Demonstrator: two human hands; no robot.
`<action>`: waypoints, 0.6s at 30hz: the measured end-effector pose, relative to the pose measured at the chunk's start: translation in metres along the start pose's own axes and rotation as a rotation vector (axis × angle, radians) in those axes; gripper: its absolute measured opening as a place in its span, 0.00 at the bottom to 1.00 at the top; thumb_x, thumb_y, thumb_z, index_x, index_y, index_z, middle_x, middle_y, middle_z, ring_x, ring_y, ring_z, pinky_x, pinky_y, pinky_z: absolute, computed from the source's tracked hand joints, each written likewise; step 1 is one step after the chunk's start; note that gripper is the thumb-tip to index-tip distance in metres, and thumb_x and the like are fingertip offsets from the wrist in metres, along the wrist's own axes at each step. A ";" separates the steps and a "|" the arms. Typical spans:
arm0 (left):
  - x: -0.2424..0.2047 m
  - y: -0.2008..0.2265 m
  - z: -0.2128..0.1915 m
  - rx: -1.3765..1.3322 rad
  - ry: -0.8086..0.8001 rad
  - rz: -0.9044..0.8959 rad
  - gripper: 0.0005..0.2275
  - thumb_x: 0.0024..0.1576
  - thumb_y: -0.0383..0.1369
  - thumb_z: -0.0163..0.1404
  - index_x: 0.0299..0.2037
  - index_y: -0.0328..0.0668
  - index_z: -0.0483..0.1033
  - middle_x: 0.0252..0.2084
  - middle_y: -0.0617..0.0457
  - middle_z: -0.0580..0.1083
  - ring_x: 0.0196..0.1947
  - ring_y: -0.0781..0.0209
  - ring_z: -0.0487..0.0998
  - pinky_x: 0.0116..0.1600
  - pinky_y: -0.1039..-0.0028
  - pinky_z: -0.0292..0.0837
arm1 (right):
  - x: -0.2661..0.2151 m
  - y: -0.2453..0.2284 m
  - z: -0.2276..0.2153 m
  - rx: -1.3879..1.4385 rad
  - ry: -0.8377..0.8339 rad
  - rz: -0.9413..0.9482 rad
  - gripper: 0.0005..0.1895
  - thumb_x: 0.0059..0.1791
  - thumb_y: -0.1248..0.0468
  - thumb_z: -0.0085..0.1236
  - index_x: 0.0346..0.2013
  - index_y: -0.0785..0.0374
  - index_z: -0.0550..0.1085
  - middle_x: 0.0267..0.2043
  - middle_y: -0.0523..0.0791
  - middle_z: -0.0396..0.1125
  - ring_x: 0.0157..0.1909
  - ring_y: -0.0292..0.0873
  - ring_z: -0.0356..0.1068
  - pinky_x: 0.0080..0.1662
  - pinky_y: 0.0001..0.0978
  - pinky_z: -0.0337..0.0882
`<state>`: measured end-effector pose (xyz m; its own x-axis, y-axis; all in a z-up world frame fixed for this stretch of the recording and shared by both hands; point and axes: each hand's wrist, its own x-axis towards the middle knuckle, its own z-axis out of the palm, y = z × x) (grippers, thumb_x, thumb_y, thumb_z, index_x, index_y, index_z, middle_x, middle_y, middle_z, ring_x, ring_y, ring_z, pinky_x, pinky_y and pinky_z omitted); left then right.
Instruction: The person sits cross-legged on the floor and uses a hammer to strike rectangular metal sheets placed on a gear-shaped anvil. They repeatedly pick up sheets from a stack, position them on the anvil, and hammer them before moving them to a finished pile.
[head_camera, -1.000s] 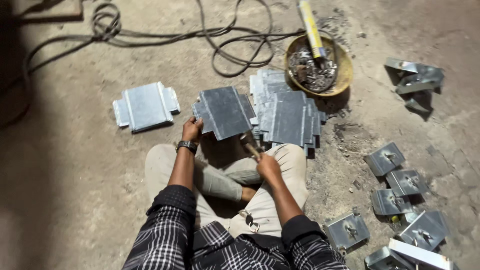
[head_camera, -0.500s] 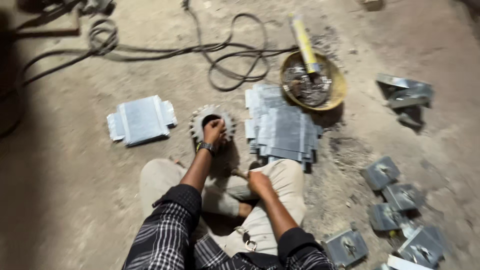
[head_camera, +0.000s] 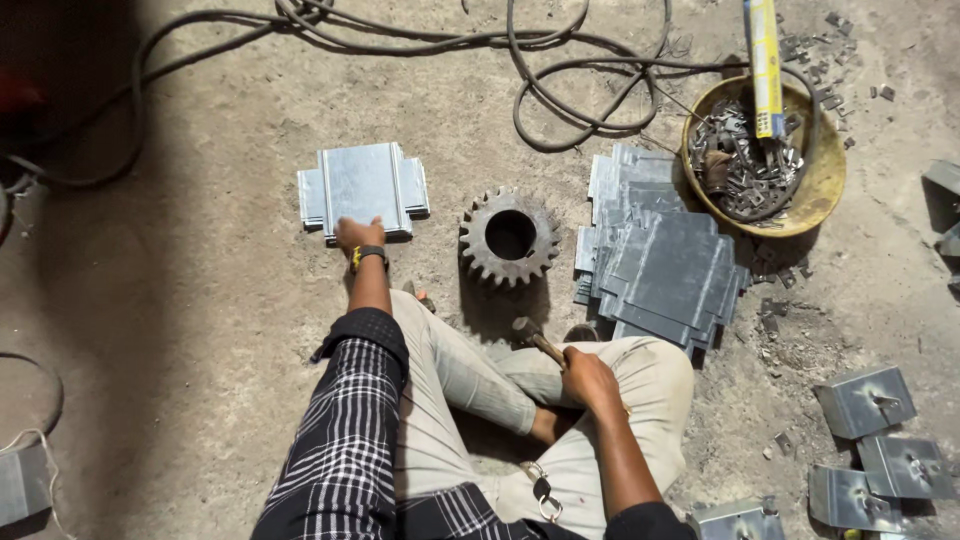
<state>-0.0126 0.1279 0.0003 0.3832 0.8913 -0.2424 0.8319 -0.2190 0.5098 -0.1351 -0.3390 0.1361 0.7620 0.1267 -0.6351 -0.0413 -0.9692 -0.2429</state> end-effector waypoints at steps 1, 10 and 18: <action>-0.001 0.005 0.009 0.089 -0.007 0.090 0.34 0.46 0.46 0.67 0.59 0.34 0.70 0.61 0.37 0.70 0.60 0.38 0.73 0.59 0.55 0.73 | 0.000 0.000 0.000 -0.006 -0.008 0.007 0.12 0.51 0.58 0.50 0.46 0.56 0.75 0.43 0.59 0.73 0.49 0.62 0.73 0.51 0.55 0.70; 0.002 0.065 0.045 0.666 -0.274 0.795 0.53 0.41 0.49 0.68 0.74 0.47 0.46 0.79 0.53 0.43 0.77 0.46 0.42 0.71 0.43 0.48 | -0.001 -0.005 -0.004 -0.014 -0.053 0.058 0.12 0.52 0.57 0.50 0.47 0.55 0.74 0.39 0.59 0.73 0.47 0.63 0.73 0.50 0.56 0.69; 0.028 0.102 0.066 0.935 -0.387 0.884 0.54 0.38 0.42 0.70 0.75 0.43 0.48 0.75 0.51 0.53 0.76 0.47 0.47 0.75 0.42 0.38 | 0.000 -0.007 -0.014 0.016 -0.067 0.073 0.13 0.51 0.57 0.51 0.49 0.55 0.74 0.39 0.59 0.73 0.47 0.63 0.73 0.49 0.56 0.69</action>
<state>0.1093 0.1040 -0.0087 0.8890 0.1764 -0.4226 0.1487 -0.9840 -0.0980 -0.1258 -0.3352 0.1481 0.7117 0.0703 -0.6989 -0.1059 -0.9729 -0.2057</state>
